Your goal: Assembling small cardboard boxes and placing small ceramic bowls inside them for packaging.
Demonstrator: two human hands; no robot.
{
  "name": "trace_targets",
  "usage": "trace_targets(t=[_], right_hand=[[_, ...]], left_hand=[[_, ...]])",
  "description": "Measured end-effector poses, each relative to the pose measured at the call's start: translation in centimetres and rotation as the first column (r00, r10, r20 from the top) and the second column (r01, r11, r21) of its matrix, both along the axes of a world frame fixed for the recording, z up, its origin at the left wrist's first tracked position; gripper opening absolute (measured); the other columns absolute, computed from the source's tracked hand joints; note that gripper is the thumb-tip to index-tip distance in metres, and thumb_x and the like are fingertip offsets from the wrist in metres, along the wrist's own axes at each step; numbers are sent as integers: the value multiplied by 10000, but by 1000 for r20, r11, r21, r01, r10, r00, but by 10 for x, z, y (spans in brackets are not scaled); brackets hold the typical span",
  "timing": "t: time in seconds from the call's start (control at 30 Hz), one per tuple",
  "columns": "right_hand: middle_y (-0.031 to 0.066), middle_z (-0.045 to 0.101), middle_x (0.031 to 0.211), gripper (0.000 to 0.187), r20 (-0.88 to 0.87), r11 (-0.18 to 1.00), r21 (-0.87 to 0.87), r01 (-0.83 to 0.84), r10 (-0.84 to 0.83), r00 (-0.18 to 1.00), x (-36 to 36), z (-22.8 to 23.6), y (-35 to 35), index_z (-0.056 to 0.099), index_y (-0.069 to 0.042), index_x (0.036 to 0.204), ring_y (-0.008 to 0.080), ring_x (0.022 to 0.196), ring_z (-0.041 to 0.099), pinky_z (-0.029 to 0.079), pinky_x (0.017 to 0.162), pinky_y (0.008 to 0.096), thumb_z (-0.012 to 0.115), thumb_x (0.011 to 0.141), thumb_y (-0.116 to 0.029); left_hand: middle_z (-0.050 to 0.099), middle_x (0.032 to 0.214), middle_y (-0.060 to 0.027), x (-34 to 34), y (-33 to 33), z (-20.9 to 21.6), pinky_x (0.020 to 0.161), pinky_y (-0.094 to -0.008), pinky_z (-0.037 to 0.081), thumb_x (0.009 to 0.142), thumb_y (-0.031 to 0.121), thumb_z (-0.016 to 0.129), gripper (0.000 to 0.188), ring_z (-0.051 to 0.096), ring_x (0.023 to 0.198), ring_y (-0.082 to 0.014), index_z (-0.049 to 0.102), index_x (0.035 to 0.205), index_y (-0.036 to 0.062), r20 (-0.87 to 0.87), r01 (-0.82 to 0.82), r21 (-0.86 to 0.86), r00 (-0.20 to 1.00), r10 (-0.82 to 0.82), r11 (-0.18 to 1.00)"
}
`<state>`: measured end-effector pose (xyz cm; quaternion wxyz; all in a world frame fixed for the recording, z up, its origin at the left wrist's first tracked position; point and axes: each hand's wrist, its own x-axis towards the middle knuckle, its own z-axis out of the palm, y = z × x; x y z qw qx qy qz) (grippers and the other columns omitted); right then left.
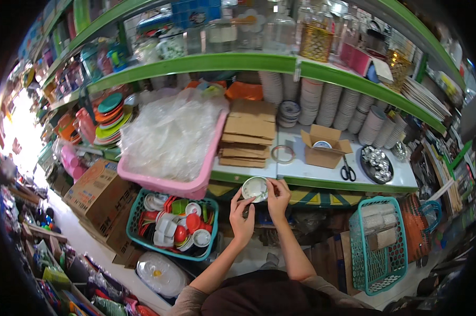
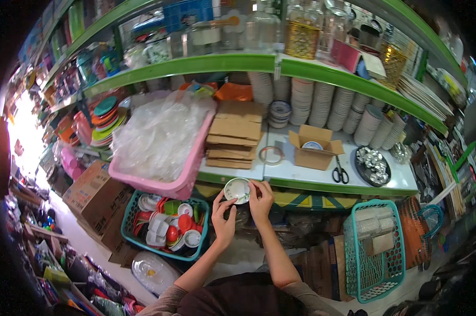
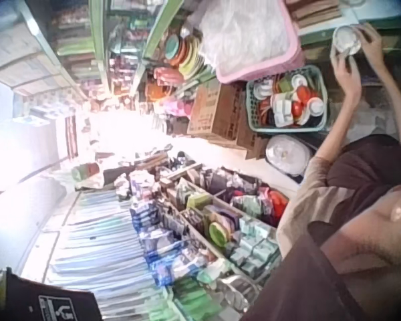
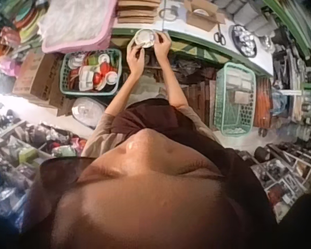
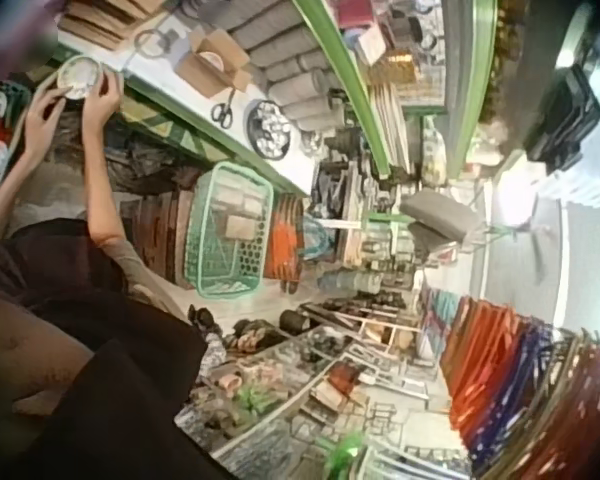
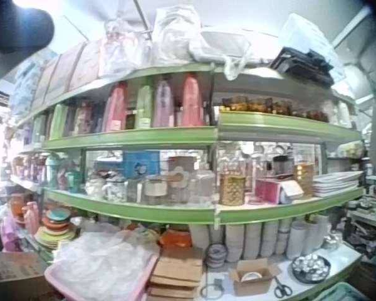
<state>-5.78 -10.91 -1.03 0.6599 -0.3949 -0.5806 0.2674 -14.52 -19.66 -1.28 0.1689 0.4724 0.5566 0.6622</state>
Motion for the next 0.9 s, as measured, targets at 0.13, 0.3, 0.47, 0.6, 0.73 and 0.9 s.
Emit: trace_targets(t=[0.13, 0.3, 0.47, 0.6, 0.73, 0.9], right_hand=[[34, 544, 736, 78, -62, 991, 75, 107, -102, 993, 49, 28, 26, 672, 25, 906, 67, 607, 493, 394, 539, 201, 644, 836, 4], [41, 535, 724, 78, -76, 949, 223, 224, -212, 974, 107, 59, 53, 649, 25, 917, 92, 612, 511, 406, 543, 204, 628, 847, -2], [46, 562, 752, 84, -89, 915, 285, 285, -271, 958, 155, 77, 84, 632, 17, 925, 91, 618, 528, 431, 563, 221, 624, 846, -13], [54, 595, 777, 64, -44, 954, 216, 209, -205, 978, 188, 93, 122, 625, 10, 904, 89, 625, 536, 430, 559, 219, 620, 849, -23], [12, 610, 734, 82, 109, 984, 121, 128, -142, 984, 217, 107, 161, 625, -4, 890, 52, 617, 511, 416, 550, 206, 651, 846, -68], [101, 674, 709, 143, 438, 988, -75, 137, -91, 894, 253, 102, 195, 671, -24, 822, 201, 600, 623, 478, 578, 314, 696, 735, -133]], left_hand=[[490, 1324, -132, 38, 39, 25, 889, -321, 455, 783, -49, 612, 226, 610, 963, -213, 684, 980, 34, -105, 88, 65, 991, -81, 994], [520, 1292, -151, 79, 89, 58, 832, -319, 475, 781, -42, 617, 209, 623, 929, -223, 688, 962, 35, -239, 198, 175, 959, -154, 964], [575, 1213, -161, 116, 138, 77, 825, -332, 485, 780, -43, 613, 211, 639, 915, -237, 692, 960, 33, -298, 281, 321, 936, -185, 904], [597, 1168, -161, 131, 183, 94, 791, -314, 500, 810, -30, 608, 223, 642, 935, -239, 681, 1015, 18, -303, 346, 338, 920, -248, 875], [614, 1157, -126, 136, 236, 99, 729, -274, 510, 852, 11, 591, 252, 660, 865, -195, 655, 1096, 9, -195, 449, 274, 892, -409, 850], [651, 1101, -121, 129, 266, 100, 744, -303, 509, 874, 116, 590, 236, 657, 802, -203, 659, 1063, -7, -322, 571, 16, 780, -537, 821]])
